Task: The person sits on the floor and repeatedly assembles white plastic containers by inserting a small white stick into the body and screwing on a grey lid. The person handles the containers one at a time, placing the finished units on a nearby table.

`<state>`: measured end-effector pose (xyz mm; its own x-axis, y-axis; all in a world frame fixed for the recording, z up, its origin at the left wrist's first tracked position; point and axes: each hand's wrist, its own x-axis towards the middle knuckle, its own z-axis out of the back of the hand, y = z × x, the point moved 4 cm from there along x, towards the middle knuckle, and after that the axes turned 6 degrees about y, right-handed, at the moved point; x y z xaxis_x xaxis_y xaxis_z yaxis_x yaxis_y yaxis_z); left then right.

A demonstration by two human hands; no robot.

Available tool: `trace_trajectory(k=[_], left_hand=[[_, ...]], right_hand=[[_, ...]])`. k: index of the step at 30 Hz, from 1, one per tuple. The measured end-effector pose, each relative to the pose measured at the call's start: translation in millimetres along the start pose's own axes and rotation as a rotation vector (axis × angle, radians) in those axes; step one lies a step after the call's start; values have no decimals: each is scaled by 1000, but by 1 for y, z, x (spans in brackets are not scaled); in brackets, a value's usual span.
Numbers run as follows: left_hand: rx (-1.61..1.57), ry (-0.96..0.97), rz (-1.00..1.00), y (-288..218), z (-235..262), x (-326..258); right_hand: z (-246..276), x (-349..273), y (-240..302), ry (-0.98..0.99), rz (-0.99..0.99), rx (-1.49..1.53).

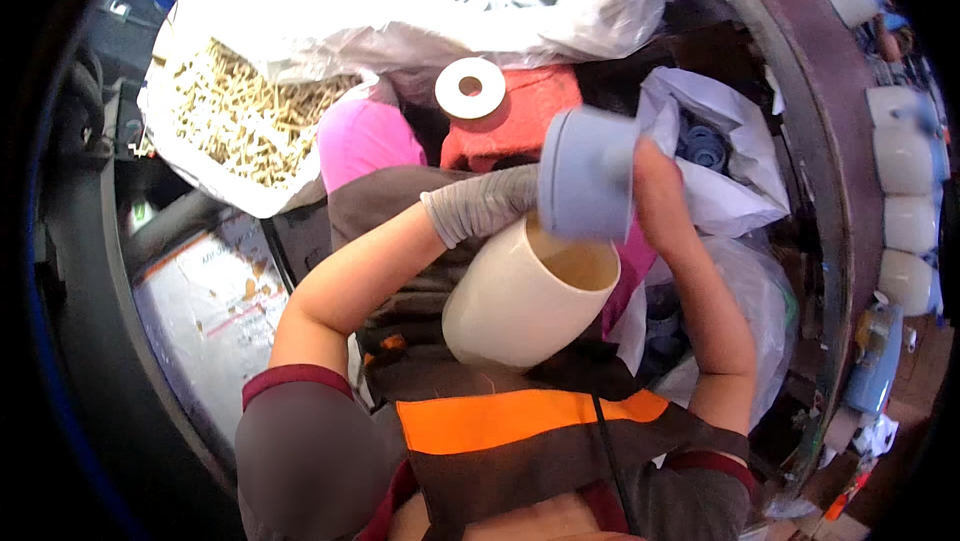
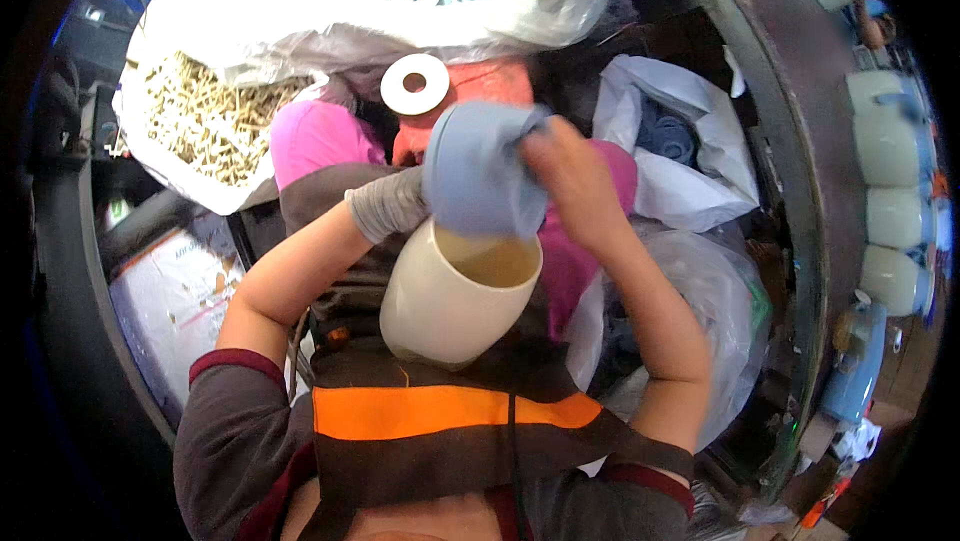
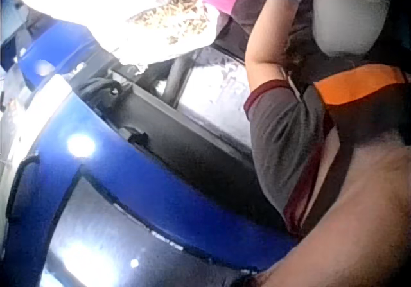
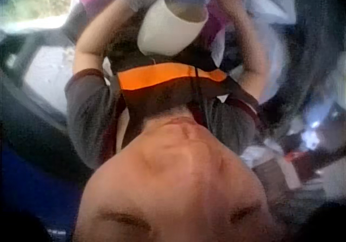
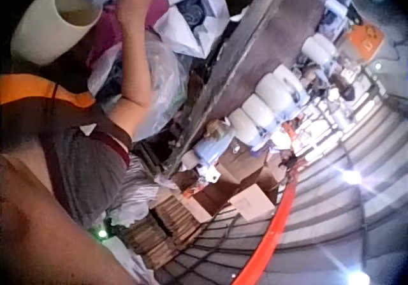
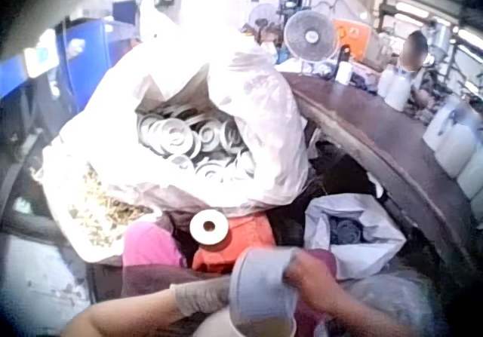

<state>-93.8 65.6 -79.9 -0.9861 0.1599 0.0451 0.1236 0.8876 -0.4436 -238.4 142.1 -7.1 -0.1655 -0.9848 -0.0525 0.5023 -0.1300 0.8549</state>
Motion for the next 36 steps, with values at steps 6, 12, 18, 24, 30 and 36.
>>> trace_trajectory(k=[6, 12, 18, 24, 30, 36], left_hand=[[-43, -269, 29, 0, 7, -33], [14, -289, -115, -5, 10, -49], [227, -295, -111, -34, -5, -58], [157, -302, -82, -33, -13, -64], [23, -356, -271, -29, -11, -72], [-12, -647, -451, -23, 1, -62]], right_hand=[[-1, -3, 4, -96, -209, 453], [0, -14, 11, -156, -205, 747], [1, -19, 8, -205, -266, 932], [-2, -23, -4, -237, -304, 1022], [-24, -19, 4, -129, -384, 1118], [-44, -6, 14, -60, -411, 1045]])
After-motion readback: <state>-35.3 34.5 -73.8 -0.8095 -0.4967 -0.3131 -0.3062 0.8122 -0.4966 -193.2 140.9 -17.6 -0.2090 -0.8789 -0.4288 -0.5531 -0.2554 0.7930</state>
